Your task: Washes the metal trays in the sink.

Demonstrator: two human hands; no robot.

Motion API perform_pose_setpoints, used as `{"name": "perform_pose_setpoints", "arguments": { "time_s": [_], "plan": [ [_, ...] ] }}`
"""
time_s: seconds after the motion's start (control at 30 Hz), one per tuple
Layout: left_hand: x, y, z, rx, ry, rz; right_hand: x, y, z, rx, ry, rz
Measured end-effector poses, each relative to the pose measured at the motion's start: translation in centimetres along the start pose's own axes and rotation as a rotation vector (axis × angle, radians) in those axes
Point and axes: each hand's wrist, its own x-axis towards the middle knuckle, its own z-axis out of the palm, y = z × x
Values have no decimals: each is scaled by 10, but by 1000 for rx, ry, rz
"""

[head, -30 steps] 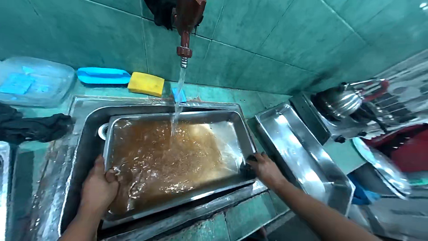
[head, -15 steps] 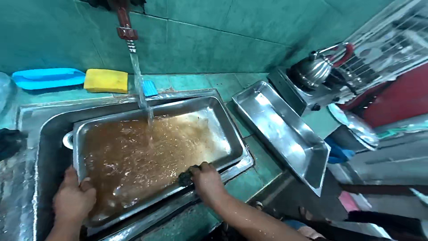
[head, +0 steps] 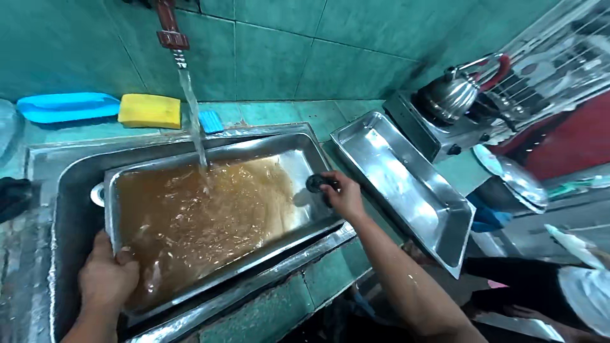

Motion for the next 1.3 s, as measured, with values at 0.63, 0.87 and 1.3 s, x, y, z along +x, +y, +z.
{"name": "perform_pose_setpoints", "arguments": {
  "time_s": [0.63,0.87,1.3],
  "plan": [
    [3,-7,5,38,16,27,-15,-67,166,-244,-567,-79],
    [6,-11,5,14,7,48,20,-40,74,-351,-446,79],
    [9,-23,11,-1,21,92,-88,65,-12,-69,-126,-119]
  ]
}}
